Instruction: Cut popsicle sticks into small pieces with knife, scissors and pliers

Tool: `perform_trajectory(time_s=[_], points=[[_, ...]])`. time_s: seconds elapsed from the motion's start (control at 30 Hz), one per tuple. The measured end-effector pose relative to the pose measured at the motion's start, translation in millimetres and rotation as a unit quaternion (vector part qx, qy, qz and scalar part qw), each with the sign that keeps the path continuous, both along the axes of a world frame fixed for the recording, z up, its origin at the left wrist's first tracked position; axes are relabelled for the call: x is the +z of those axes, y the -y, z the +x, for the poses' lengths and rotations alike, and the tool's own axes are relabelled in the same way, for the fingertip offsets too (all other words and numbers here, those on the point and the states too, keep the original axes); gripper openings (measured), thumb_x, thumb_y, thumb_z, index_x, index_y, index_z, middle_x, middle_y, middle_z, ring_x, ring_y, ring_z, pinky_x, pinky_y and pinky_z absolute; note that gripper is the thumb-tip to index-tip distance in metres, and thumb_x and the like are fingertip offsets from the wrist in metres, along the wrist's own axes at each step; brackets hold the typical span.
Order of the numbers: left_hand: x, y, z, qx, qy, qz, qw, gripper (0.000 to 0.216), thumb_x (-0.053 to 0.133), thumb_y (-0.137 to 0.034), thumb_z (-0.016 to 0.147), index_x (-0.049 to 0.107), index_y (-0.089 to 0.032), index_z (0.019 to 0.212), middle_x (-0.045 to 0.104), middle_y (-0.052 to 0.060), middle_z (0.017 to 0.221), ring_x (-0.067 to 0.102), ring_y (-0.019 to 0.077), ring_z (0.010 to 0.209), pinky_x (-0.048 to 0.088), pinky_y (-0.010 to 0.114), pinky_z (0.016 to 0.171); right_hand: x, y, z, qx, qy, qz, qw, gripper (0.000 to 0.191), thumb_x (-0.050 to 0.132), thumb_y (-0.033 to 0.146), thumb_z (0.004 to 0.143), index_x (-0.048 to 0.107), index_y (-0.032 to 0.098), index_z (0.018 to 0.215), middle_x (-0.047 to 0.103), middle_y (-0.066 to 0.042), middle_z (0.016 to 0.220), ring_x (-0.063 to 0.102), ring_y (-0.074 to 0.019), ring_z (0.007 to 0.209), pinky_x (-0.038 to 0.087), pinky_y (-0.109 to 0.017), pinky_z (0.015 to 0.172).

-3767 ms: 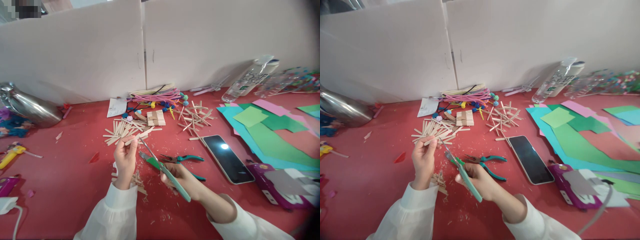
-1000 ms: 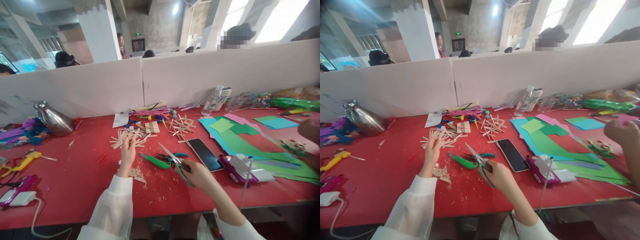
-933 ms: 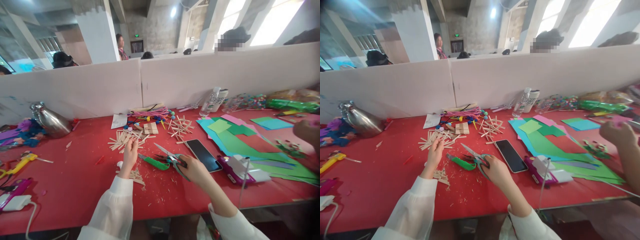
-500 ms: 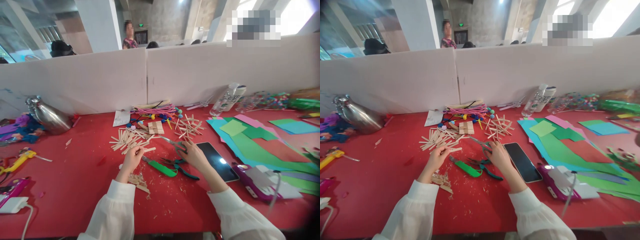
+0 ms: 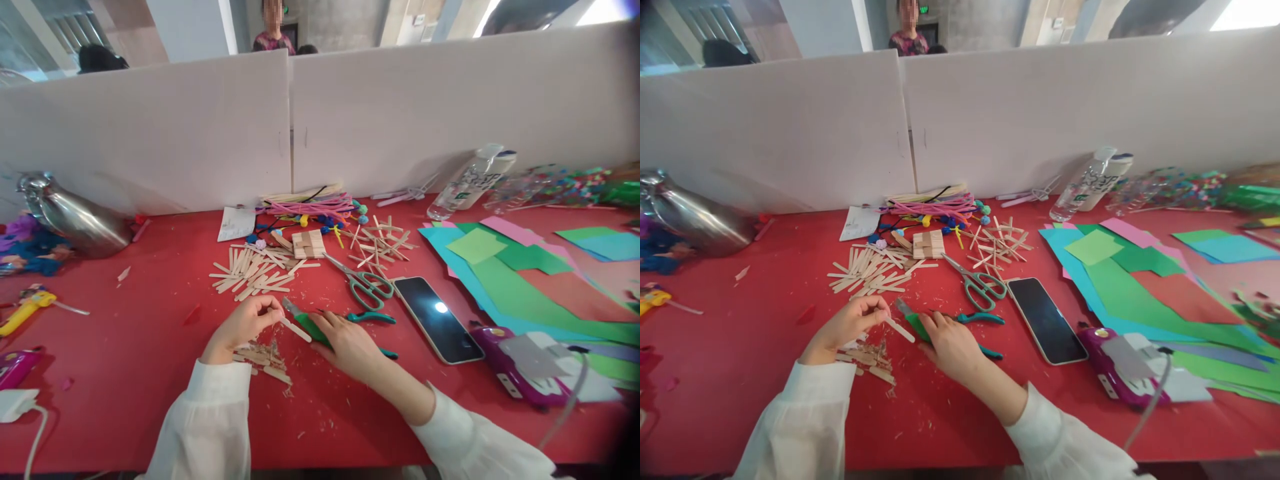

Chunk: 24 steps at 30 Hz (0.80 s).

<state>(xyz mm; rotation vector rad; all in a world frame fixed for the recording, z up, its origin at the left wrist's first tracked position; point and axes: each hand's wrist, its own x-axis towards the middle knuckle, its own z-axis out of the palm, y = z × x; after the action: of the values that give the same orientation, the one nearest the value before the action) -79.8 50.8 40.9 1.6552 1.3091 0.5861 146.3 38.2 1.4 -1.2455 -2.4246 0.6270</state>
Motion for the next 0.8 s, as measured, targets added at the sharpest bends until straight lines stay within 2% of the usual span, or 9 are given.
perform_trajectory(time_s=[0.1, 0.2, 0.27, 0.33, 0.4, 0.47, 0.57, 0.7, 0.8], points=[[-3.2, 1, 4, -0.020, -0.031, -0.003, 0.999, 0.023, 0.050, -0.038, 0.082, 0.057, -0.018, 0.072, 0.052, -0.004, 0.063, 0.048, 0.0114, 0.057, 0.038, 0.022, 0.056, 1.6, -4, 12, -0.017, -0.067, -0.062, 0.996, 0.051, 0.050, 0.017, 0.078, 0.050, 0.017, 0.129, 0.067, -0.012, 0.107, 0.067, -0.0228, 0.083, 0.051, -0.034, 0.072], [-13.3, 3, 16, -0.026, -0.076, 0.008, 0.997, 0.017, 0.053, -0.033, 0.080, 0.059, -0.019, 0.072, 0.055, -0.003, 0.062, 0.052, 0.0132, 0.056, 0.039, 0.022, 0.054, 9.6, -11, 29, -0.036, -0.170, -0.120, 0.978, 0.046, 0.038, 0.025, 0.086, 0.049, 0.017, 0.130, 0.071, -0.007, 0.092, 0.067, -0.0181, 0.076, 0.052, -0.028, 0.064], [-20.7, 4, 25, 0.003, -0.109, 0.045, 0.993, 0.015, 0.056, -0.031, 0.080, 0.059, -0.019, 0.088, 0.058, -0.002, 0.071, 0.057, 0.0162, 0.065, 0.042, 0.024, 0.059, 15.1, -14, 37, -0.044, -0.230, -0.151, 0.960, 0.048, 0.034, 0.029, 0.089, 0.044, 0.018, 0.135, 0.071, -0.006, 0.087, 0.068, -0.0175, 0.075, 0.053, -0.028, 0.064], [-25.6, 4, 31, 0.047, -0.143, 0.090, 0.984, 0.028, 0.053, -0.032, 0.083, 0.053, -0.019, 0.108, 0.058, 0.001, 0.079, 0.058, 0.0190, 0.070, 0.043, 0.028, 0.064, 18.9, -16, 41, -0.044, -0.285, -0.177, 0.941, 0.050, 0.030, 0.028, 0.090, 0.043, 0.014, 0.135, 0.072, -0.008, 0.085, 0.069, -0.0181, 0.070, 0.055, -0.029, 0.061], [-27.4, 5, 34, 0.083, -0.170, 0.137, 0.972, 0.030, 0.048, -0.032, 0.087, 0.048, -0.019, 0.114, 0.058, 0.004, 0.087, 0.058, 0.0208, 0.078, 0.045, 0.032, 0.069, 20.2, -17, 41, -0.037, -0.332, -0.191, 0.923, 0.051, 0.025, 0.027, 0.089, 0.044, 0.011, 0.133, 0.073, -0.012, 0.087, 0.070, -0.0196, 0.067, 0.056, -0.032, 0.058], [-27.2, 6, 34, 0.089, -0.189, 0.177, 0.962, 0.022, 0.045, -0.031, 0.090, 0.051, -0.019, 0.107, 0.057, 0.005, 0.093, 0.058, 0.0214, 0.085, 0.045, 0.033, 0.074, 19.6, -17, 39, -0.029, -0.371, -0.185, 0.910, 0.051, 0.022, 0.027, 0.088, 0.044, 0.011, 0.131, 0.072, -0.014, 0.094, 0.071, -0.0217, 0.074, 0.057, -0.035, 0.062], [-27.9, 11, 35, 0.042, -0.216, 0.218, 0.951, 0.020, 0.047, -0.035, 0.091, 0.056, -0.019, 0.097, 0.059, 0.007, 0.096, 0.057, 0.0239, 0.094, 0.045, 0.036, 0.081, 17.7, -17, 37, -0.031, -0.401, -0.140, 0.905, 0.041, 0.034, 0.034, 0.087, 0.047, 0.018, 0.123, 0.071, -0.011, 0.094, 0.070, -0.0227, 0.083, 0.056, -0.037, 0.071], [-33.4, 17, 37, -0.008, -0.254, 0.246, 0.935, 0.043, 0.053, -0.052, 0.085, 0.060, -0.015, 0.106, 0.060, 0.014, 0.110, 0.053, 0.0327, 0.106, 0.044, 0.047, 0.087, 19.9, -12, 37, -0.058, -0.371, -0.050, 0.925, 0.019, 0.061, 0.034, 0.078, 0.057, 0.023, 0.093, 0.067, -0.001, 0.069, 0.066, -0.0170, 0.060, 0.052, -0.028, 0.059], [-38.5, 19, 39, -0.029, -0.285, 0.263, 0.921, 0.049, 0.054, -0.054, 0.084, 0.061, -0.014, 0.111, 0.059, 0.015, 0.120, 0.049, 0.0347, 0.115, 0.040, 0.051, 0.094, 25.0, -6, 33, -0.050, -0.310, 0.012, 0.950, 0.008, 0.064, 0.028, 0.073, 0.059, 0.022, 0.072, 0.065, 0.000, 0.062, 0.061, -0.0148, 0.054, 0.048, -0.027, 0.056]])
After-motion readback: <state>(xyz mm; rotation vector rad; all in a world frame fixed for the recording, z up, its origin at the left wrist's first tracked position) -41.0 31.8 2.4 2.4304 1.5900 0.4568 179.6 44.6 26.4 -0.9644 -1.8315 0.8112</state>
